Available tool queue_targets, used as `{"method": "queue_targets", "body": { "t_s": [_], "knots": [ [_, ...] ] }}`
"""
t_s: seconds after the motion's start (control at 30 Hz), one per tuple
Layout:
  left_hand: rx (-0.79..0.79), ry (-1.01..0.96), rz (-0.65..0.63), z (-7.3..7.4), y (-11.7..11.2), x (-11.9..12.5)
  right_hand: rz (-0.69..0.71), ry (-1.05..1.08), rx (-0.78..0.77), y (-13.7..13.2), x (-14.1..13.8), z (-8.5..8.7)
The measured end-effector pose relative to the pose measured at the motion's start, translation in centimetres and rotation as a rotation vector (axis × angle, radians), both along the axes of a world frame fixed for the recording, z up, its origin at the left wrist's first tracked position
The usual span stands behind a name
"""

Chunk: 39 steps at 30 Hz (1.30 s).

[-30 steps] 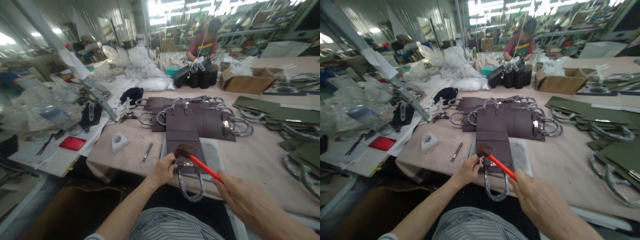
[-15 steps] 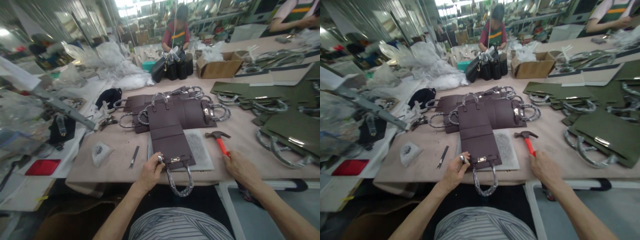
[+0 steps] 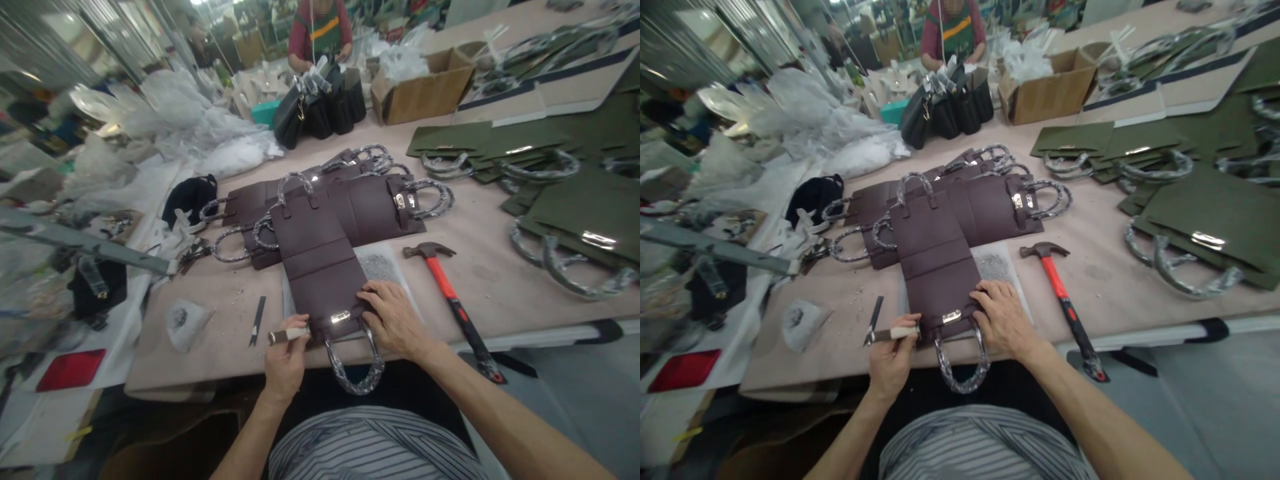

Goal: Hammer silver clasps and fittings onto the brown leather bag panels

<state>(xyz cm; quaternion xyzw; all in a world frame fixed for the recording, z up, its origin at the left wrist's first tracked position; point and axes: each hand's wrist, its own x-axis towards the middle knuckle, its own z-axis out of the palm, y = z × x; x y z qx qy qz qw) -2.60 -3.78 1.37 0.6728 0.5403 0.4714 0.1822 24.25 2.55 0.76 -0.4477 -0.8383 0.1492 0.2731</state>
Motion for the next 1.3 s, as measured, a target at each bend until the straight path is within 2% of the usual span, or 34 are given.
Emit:
{"method": "queue_targets", "body": {
  "t_s": [0.1, 0.13, 0.17, 0.3, 0.37, 0.47, 0.63, 0.73, 0.8, 0.93, 1.1, 1.3],
  "knots": [
    [0.025, 0.086, -0.187, 0.7, 0.0, 0.0, -0.008, 0.021, -0.021, 0.1, 0.2, 0.1],
    [0.001, 0.066, -0.196, 0.7, 0.2, 0.1, -0.019, 0.021, -0.021, 0.2, 0.1, 0.2],
    [-0.043, -0.003, -0.159, 0.7, 0.5, 0.1, -0.033, 0.019, -0.018, 0.1, -0.1, 0.2],
    [-0.256, -0.561, 0.204, -0.8, 1.5, -0.6, -0.077, 0.008, -0.021, -0.1, -0.9, 0.4],
    [-0.31, -0.672, 0.242, -1.3, 1.8, -1.0, -0.085, 0.013, -0.025, -0.1, -1.1, 0.6],
    [-0.287, -0.576, 0.133, -0.8, 2.0, -0.3, -0.08, 0.052, -0.033, 0.0, -0.4, 0.7],
    [-0.213, -0.541, -0.008, 0.8, 2.7, 4.3, 0.178, 0.162, -0.135, 0.6, 2.3, 0.7],
    [-0.223, -0.509, -0.015, 0.5, 2.8, 6.4, 0.123, 0.168, -0.127, 0.5, 2.5, 0.5],
    [-0.193, -0.463, 0.011, -0.1, 2.7, 6.7, 0.058, 0.151, -0.084, 0.2, 1.9, 0.3],
    [-0.112, -0.392, 0.04, -0.9, 3.4, 5.7, -0.012, 0.11, -0.025, -0.2, 0.5, -0.1],
    [-0.212, -0.469, 0.04, 0.1, 3.9, 5.2, -0.011, 0.104, -0.013, -0.4, 0.5, -0.2],
    [-0.214, -0.45, -0.013, 1.2, 3.8, 7.1, 0.036, 0.119, -0.036, -0.7, 0.9, -0.1]
  ]
}}
